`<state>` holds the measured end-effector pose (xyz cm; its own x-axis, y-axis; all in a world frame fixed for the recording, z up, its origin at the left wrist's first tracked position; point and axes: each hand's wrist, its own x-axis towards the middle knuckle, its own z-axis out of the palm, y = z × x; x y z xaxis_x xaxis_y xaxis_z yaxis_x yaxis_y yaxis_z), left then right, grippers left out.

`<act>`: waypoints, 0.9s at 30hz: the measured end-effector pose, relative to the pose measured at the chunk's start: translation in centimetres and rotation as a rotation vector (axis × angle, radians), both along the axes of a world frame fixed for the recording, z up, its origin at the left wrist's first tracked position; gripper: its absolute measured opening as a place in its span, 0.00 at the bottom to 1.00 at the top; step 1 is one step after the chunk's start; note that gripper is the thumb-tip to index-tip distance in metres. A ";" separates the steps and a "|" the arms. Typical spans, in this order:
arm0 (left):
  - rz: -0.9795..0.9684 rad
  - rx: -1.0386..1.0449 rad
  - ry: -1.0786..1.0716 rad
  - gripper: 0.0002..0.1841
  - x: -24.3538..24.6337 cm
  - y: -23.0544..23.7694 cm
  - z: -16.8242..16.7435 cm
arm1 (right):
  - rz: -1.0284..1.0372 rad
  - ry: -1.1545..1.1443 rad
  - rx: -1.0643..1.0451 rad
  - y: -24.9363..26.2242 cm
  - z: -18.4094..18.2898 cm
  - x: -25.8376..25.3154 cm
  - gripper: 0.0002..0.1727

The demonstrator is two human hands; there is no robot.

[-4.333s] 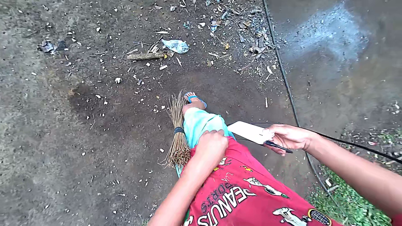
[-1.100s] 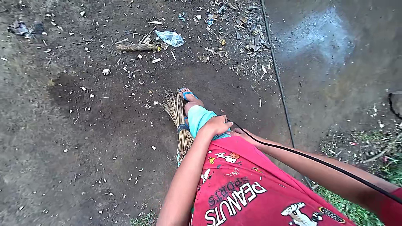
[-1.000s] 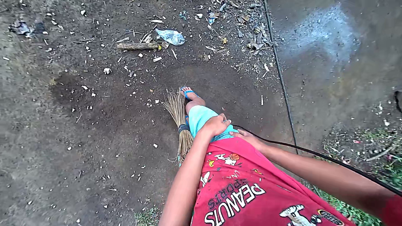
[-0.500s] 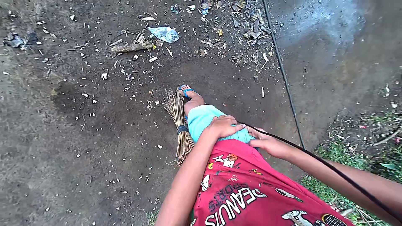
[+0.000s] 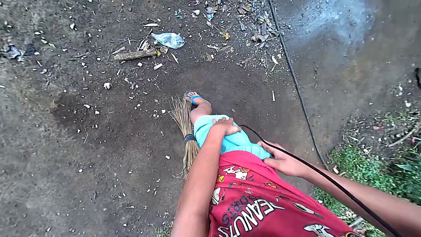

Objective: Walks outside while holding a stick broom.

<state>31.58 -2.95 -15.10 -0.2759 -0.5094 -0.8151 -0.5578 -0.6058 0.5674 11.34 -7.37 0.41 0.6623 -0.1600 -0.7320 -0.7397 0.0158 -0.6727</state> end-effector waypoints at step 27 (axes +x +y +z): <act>-0.328 -0.050 0.069 0.23 -2.0 -2.1 -1.2 | -0.525 0.574 0.294 -1.8 -11.7 -0.4 0.29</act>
<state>29.56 -5.10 -16.35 -0.4850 -0.4237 -0.7651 -0.6778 -0.3708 0.6349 10.93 -9.17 -11.28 0.0656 -0.0933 -0.9935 -0.8143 0.5704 -0.1073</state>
